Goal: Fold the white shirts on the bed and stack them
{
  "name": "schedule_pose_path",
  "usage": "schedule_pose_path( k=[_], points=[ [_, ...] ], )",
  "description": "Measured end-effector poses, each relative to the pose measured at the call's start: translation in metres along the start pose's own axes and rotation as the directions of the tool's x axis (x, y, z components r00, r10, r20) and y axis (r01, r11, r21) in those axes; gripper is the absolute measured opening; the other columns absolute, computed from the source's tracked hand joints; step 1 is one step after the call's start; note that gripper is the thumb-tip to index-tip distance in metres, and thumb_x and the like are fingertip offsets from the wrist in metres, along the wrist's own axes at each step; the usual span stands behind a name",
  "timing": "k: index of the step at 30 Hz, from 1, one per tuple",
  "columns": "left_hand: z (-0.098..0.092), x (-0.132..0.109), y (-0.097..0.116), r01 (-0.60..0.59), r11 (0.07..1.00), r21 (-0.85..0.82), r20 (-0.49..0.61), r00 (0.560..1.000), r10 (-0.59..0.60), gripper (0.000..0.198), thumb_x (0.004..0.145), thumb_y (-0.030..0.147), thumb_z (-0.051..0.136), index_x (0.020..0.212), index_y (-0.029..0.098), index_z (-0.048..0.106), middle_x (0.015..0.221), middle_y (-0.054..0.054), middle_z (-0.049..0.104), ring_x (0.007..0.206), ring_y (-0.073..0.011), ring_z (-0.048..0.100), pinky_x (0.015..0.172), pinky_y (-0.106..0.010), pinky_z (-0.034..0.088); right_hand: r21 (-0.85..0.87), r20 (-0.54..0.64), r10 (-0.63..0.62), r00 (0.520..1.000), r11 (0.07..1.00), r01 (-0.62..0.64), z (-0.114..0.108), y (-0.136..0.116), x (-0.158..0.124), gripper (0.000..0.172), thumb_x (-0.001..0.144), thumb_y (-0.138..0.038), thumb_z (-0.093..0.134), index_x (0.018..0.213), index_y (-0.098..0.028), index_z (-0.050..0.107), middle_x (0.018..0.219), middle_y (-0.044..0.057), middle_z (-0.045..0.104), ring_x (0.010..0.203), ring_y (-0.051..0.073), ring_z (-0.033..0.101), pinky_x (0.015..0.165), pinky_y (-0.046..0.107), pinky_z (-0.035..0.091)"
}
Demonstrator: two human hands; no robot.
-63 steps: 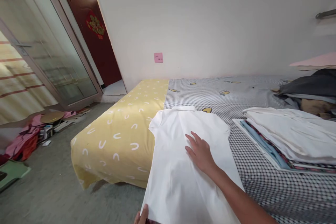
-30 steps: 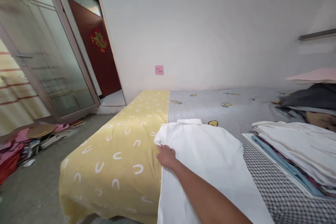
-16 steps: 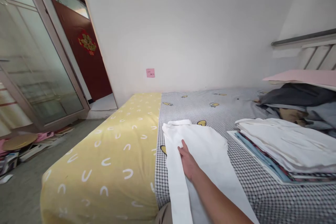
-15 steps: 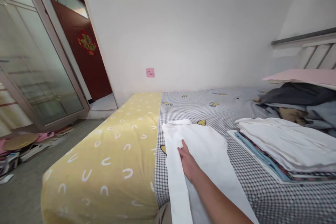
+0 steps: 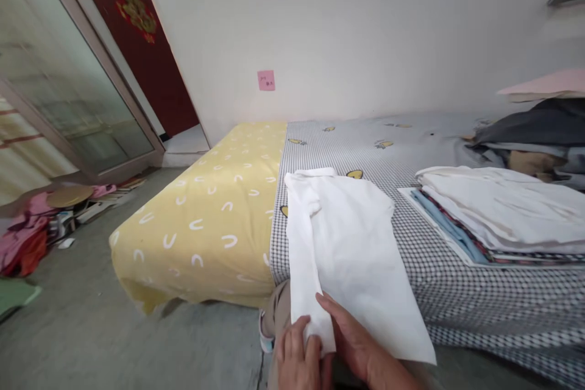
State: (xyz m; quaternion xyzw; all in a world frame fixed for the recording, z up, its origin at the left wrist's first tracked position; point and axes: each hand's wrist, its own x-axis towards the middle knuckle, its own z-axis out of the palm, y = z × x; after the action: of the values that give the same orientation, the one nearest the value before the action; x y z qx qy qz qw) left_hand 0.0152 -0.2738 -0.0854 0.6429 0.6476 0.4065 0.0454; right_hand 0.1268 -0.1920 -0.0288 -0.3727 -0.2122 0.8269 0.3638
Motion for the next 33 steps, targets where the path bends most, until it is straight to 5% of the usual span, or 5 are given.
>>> schedule_pose_path(
  k=[10,17,24,29,33],
  points=[
    [-0.024,-0.021,-0.021,0.210,0.975,-0.074,-0.153,0.964,-0.219,0.024,0.096,0.028,0.052,0.118,0.021,0.054,0.131,-0.017,0.058,0.126,-0.0270,0.058,0.107,-0.054,0.048,0.045,-0.172,-0.030,0.985,0.998,0.038,-0.023,-0.004,-0.001,0.030,0.073,-0.036,0.079,0.094,-0.022,0.065,0.095,0.005,0.079,0.092,0.026,0.074,0.082,0.039,0.059],
    [-0.018,-0.019,-0.021,0.262,0.964,0.046,0.102,0.959,-0.265,0.037,0.087,0.027,0.060,0.124,0.023,0.058,0.143,-0.017,0.054,0.132,-0.0331,0.054,0.105,-0.058,0.048,0.079,-0.167,-0.013,0.986,0.997,0.026,-0.022,-0.004,-0.008,0.035,0.071,-0.034,0.082,0.098,-0.023,0.064,0.091,0.003,0.079,0.086,0.024,0.075,0.080,0.038,0.059],
    [-0.019,-0.003,-0.020,0.319,0.944,0.085,0.170,0.929,-0.330,0.019,0.085,0.022,0.058,0.104,0.021,0.063,0.147,-0.017,0.054,0.134,-0.0342,0.053,0.101,-0.056,0.048,0.014,-0.017,-0.004,1.000,1.000,0.004,-0.009,-0.003,-0.016,0.056,0.070,-0.035,0.086,0.119,-0.019,0.065,0.106,0.008,0.079,0.095,0.025,0.074,0.086,0.039,0.058],
    [-0.023,0.002,-0.034,0.278,0.960,0.042,0.170,0.945,-0.281,0.012,0.089,0.021,0.049,0.084,0.023,0.061,0.123,-0.013,0.070,0.115,-0.0302,0.065,0.094,-0.049,0.049,-0.036,0.024,-0.004,1.000,0.999,0.005,-0.004,0.004,-0.013,0.051,0.068,-0.037,0.087,0.112,-0.018,0.070,0.104,0.008,0.080,0.094,0.025,0.074,0.088,0.038,0.056],
    [-0.017,-0.004,-0.040,0.210,0.969,0.130,0.052,0.974,-0.219,0.018,0.085,0.015,0.048,0.085,0.025,0.063,0.103,-0.007,0.075,0.099,-0.0274,0.068,0.093,-0.047,0.047,-0.066,0.018,-0.014,1.000,0.998,0.015,-0.006,0.012,-0.008,0.049,0.064,-0.039,0.087,0.106,-0.019,0.071,0.098,0.008,0.080,0.090,0.025,0.074,0.084,0.036,0.055]
  ],
)
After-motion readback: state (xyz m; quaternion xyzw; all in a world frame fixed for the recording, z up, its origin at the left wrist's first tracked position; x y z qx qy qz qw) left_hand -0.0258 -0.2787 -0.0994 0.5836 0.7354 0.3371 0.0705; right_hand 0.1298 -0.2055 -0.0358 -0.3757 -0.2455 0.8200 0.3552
